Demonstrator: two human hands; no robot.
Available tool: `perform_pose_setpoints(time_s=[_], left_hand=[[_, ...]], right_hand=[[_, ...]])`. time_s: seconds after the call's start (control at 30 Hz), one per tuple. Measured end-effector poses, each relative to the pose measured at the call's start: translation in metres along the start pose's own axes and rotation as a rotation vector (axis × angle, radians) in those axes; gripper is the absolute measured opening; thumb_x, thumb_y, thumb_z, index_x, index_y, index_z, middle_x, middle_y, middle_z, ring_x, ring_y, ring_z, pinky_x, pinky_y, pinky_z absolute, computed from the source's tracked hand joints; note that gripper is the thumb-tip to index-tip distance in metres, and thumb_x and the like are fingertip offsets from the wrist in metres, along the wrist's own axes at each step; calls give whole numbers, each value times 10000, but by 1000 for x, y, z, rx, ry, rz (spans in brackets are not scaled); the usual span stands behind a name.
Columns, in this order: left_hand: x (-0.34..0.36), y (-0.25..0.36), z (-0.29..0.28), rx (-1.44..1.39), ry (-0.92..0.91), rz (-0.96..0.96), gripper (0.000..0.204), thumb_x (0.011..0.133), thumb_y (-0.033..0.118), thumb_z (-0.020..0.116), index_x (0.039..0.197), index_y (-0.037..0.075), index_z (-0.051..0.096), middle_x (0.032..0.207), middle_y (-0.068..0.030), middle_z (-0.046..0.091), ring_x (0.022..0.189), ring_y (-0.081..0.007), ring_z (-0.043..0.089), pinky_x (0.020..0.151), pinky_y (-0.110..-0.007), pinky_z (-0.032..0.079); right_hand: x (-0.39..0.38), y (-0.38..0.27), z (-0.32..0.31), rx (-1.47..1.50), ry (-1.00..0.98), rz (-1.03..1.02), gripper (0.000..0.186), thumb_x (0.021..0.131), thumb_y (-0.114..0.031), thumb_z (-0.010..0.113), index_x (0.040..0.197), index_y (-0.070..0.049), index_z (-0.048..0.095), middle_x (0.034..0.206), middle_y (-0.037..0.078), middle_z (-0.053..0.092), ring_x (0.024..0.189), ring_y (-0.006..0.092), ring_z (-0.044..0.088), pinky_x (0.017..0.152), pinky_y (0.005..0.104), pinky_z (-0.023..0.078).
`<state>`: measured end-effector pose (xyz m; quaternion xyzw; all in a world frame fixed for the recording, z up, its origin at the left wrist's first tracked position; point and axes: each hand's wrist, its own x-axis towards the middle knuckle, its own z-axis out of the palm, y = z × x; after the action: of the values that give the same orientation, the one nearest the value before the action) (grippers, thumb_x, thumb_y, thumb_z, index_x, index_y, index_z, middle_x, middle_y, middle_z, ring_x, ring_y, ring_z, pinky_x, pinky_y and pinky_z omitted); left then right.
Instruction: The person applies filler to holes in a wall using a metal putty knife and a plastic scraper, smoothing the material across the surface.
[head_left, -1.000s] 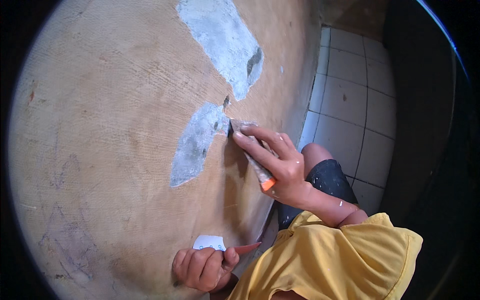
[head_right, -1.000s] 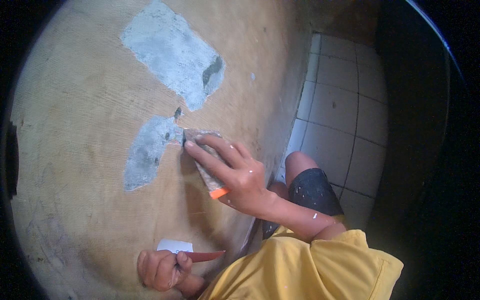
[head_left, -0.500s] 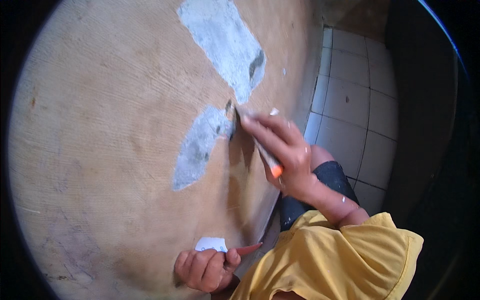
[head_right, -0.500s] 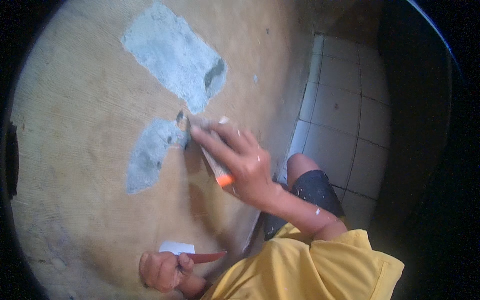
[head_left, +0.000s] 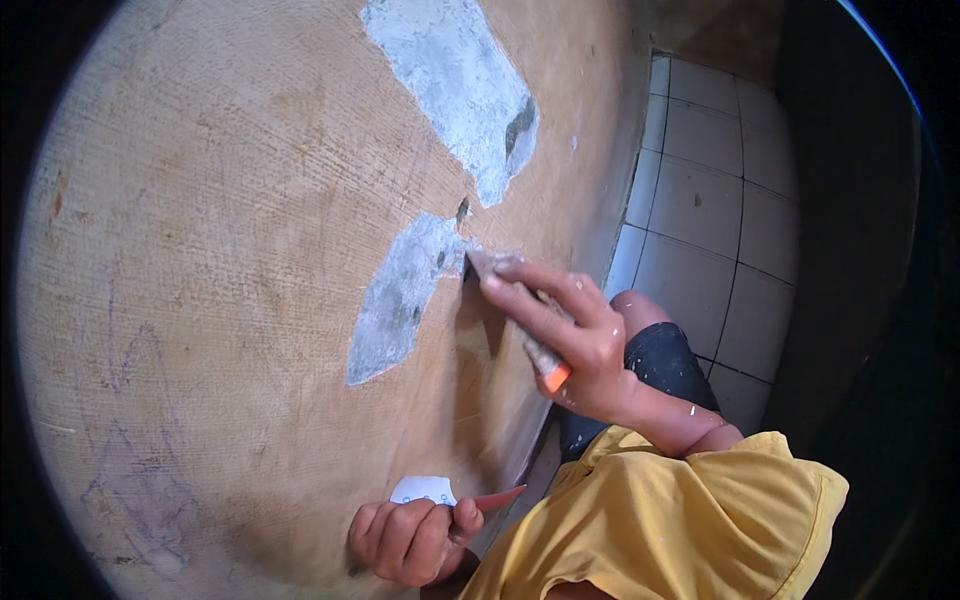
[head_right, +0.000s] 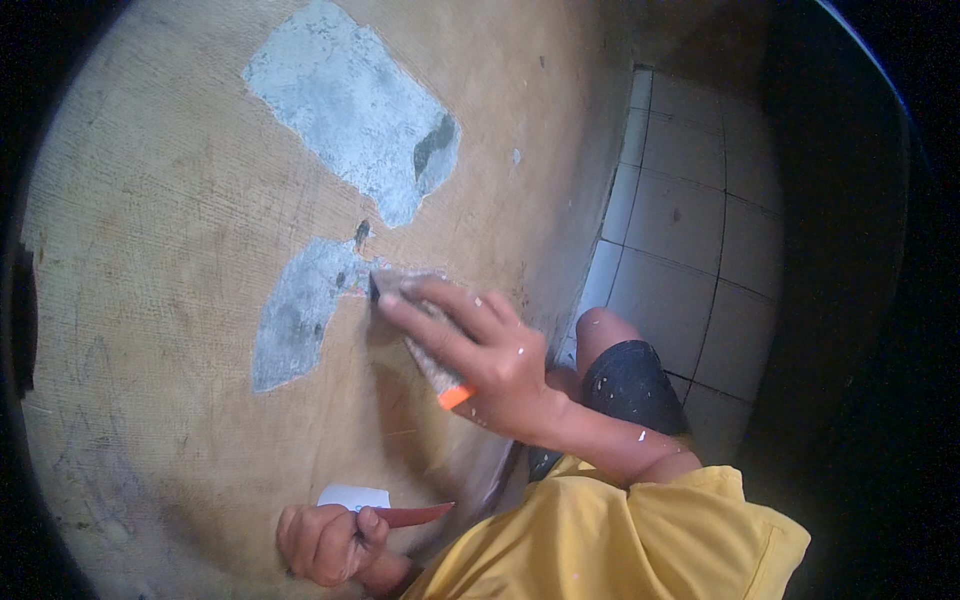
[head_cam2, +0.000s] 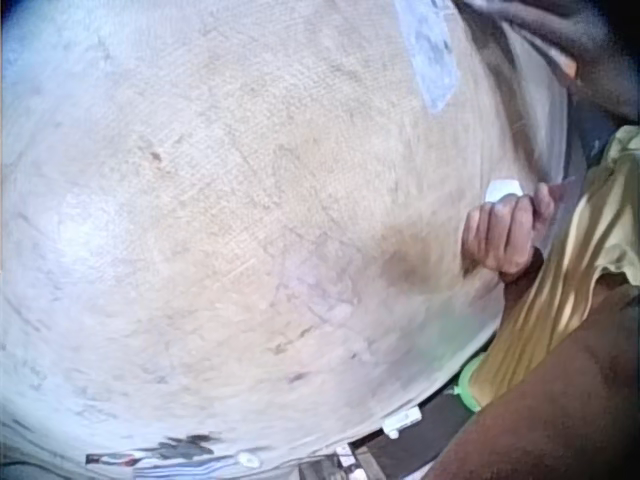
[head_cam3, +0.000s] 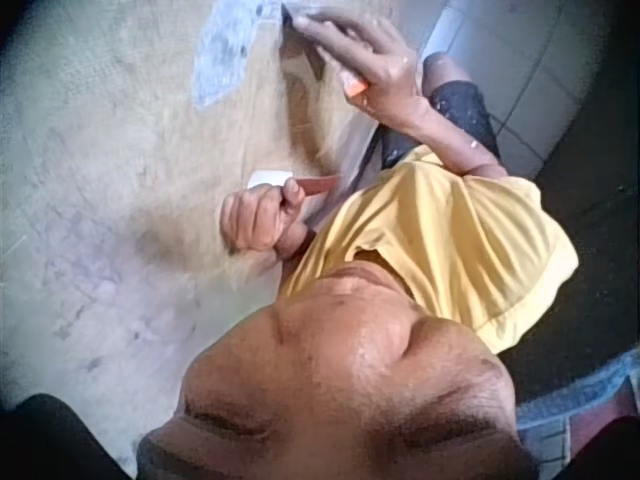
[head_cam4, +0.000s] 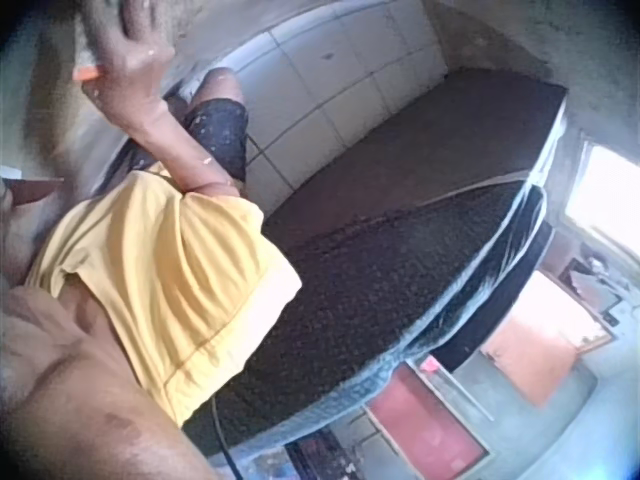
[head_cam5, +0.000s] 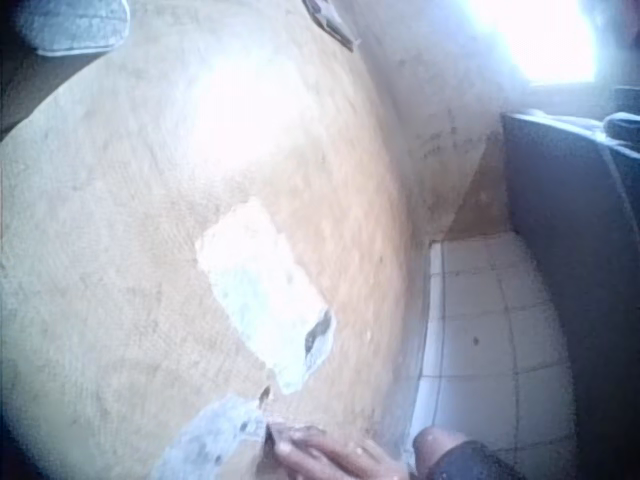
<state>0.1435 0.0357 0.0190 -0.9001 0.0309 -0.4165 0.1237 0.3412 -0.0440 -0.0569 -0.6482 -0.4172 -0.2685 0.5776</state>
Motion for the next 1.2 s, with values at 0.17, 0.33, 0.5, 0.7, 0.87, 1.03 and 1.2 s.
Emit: perform_pose_setpoints(time_s=[0.17,0.33,0.5,0.7,0.87,1.03,1.2], left_hand=[[2,4,0,26,-7,-41,328,775,233,659,532,107,479,503,2,460,386,-149,401,409,-280,258],[2,5,-4,3,14,-42,328,779,237,658,533,106,486,498,0,454,385,-154,397,410,-280,258],[-4,5,-3,-39,18,-61,331,781,221,642,524,80,487,470,-21,432,387,-187,383,393,-303,249],[6,3,0,28,23,-63,332,781,247,659,526,118,488,492,10,435,376,-143,400,408,-270,254],[9,1,0,-7,16,-77,342,774,221,654,516,82,477,465,-24,429,387,-200,389,401,-314,257],[7,6,-4,-7,32,-70,352,773,226,657,510,83,472,468,-26,421,385,-207,386,402,-319,254],[19,5,-5,-12,19,-72,361,772,224,653,497,84,464,469,-27,417,377,-207,372,395,-317,245]], right_hand=[[7,5,0,-14,14,-1,549,626,-71,699,1163,-164,635,1055,64,628,739,226,595,601,282,473],[11,0,0,-21,29,-13,539,624,-71,701,1153,-161,641,1043,59,632,731,219,596,595,278,471],[-1,-8,2,-14,0,7,535,623,-73,695,1148,-164,643,1045,55,632,738,212,600,601,274,480],[9,-3,0,7,26,5,538,619,-84,697,1148,-171,643,1054,59,628,738,224,600,610,291,491],[14,-2,4,3,34,-1,545,616,-81,700,1151,-169,640,1050,57,627,715,224,591,605,294,489],[18,2,-1,-8,51,-5,555,617,-65,697,1158,-173,638,1033,62,628,710,224,585,600,297,491],[23,-4,-7,32,-9,46,565,643,-48,684,1191,-164,612,1059,87,614,793,270,613,638,330,502]])
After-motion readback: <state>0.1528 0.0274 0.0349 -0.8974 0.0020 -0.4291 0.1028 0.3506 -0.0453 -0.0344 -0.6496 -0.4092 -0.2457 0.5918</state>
